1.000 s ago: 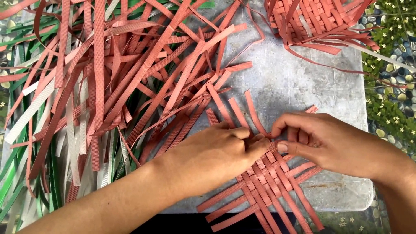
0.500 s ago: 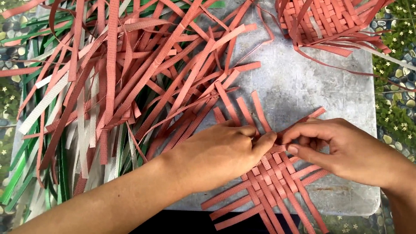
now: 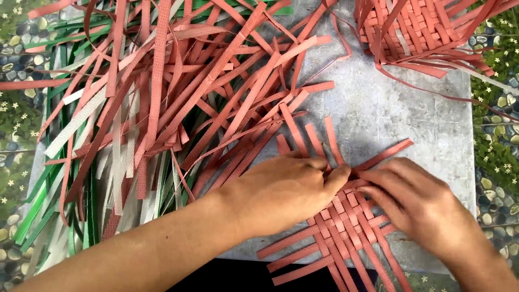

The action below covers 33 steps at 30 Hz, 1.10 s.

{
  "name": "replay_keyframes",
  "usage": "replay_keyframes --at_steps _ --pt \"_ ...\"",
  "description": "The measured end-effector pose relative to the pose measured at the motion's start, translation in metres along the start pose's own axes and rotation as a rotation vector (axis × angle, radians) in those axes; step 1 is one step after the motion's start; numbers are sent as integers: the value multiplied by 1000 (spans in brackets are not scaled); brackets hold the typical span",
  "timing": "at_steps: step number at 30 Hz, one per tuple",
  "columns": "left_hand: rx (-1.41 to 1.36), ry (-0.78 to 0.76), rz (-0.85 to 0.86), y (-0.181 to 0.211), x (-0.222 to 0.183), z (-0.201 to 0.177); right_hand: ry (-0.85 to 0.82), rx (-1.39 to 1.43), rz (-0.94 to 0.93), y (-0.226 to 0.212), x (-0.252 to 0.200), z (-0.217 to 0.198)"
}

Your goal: Weaving flat plastic strips together to create a base for a mat or basket.

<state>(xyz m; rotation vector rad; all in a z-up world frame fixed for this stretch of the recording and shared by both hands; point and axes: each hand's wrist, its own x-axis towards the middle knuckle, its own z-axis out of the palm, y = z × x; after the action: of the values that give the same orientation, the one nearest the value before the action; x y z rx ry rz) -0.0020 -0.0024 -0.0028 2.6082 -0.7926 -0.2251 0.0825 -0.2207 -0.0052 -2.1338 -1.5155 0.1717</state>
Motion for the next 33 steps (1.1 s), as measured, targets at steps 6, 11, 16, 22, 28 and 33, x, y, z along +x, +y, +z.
replay_keyframes --at_steps 6,11,16,22,28,33 --pt "69 30 44 -1 0 2 264 -289 5 -9 -11 26" --pt "51 58 23 -2 1 7 375 -300 45 -14 -12 33" --pt "31 38 41 -2 0 2 414 -176 223 -20 -19 33" --pt "65 9 52 0 -1 -2 441 -58 442 -28 -19 20" --pt "44 -44 55 1 -2 -5 554 63 701 -9 -27 14" --pt "14 -118 31 6 0 -12 556 39 696 -11 -17 6"
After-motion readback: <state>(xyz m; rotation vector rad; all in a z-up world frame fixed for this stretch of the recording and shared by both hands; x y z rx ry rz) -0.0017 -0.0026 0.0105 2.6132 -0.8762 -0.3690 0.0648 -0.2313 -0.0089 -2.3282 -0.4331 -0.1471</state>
